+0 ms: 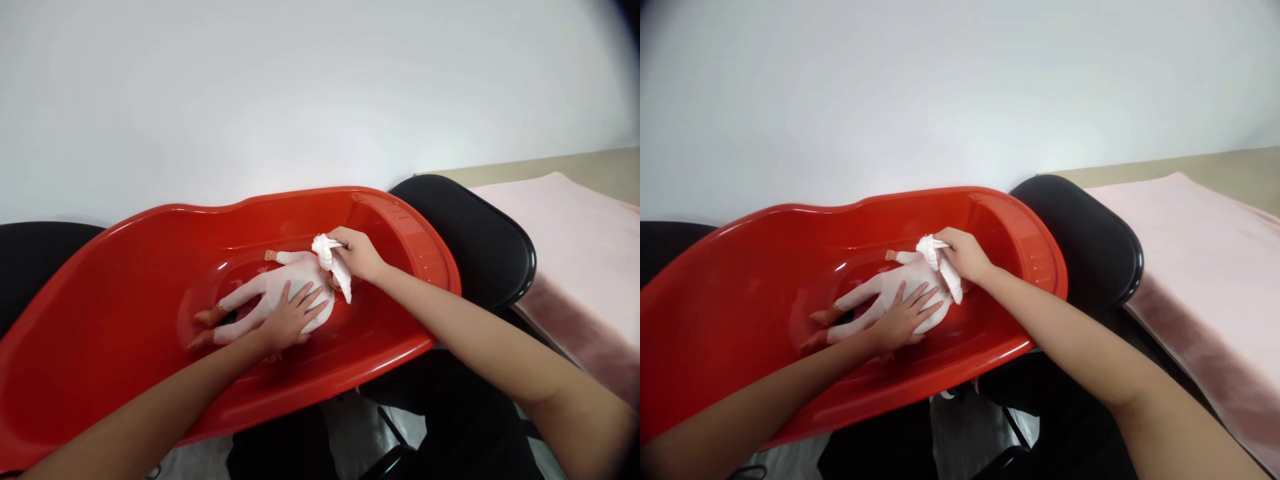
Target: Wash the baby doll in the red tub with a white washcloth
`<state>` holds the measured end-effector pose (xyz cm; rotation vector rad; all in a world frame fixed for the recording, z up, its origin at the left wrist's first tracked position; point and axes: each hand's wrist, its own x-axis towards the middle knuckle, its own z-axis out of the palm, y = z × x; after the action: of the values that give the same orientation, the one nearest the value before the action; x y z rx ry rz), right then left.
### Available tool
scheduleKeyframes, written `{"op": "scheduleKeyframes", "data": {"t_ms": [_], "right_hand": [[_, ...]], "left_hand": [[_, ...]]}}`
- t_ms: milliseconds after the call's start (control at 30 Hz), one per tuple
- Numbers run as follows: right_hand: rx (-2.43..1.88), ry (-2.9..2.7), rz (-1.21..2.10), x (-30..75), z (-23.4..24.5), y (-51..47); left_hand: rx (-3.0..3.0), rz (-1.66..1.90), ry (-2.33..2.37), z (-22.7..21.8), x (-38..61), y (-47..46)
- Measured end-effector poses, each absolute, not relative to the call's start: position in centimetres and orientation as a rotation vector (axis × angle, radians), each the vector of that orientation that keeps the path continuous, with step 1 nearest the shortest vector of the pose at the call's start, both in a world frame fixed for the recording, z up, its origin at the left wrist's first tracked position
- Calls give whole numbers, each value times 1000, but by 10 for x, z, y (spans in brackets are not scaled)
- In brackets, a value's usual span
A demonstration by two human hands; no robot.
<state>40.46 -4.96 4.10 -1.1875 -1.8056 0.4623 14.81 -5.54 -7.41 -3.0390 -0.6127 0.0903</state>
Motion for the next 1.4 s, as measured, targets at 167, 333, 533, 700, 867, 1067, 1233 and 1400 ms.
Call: {"op": "scheduleKeyframes", "data": {"t_ms": [167,333,533,700,867,1067,1233,1400], "right_hand": [[-1174,-1839,519,401,36,-50],[-1177,-1883,541,398,34,-51],[-1178,-1910,534,397,32,-50],[-1203,-1930,543,398,27,-49],[-1212,-1943,545,399,24,-48],[-1201,-1930,541,400,24,-48],[-1222,-1900,527,404,24,-47],[-1260,-2004,251,405,30,-53]], "left_hand": [[-2979,71,-664,-77,146,-57],[-2946,-11,-620,-81,137,-55],[-3015,-4,-551,-71,133,-45],[-3034,28,-504,-67,136,-31],[-2979,-16,-501,-68,139,-20],[-2969,29,-478,-71,138,-11],[-2955,-30,-532,-63,141,-3],[-2872,-111,-730,-50,147,5]]}}
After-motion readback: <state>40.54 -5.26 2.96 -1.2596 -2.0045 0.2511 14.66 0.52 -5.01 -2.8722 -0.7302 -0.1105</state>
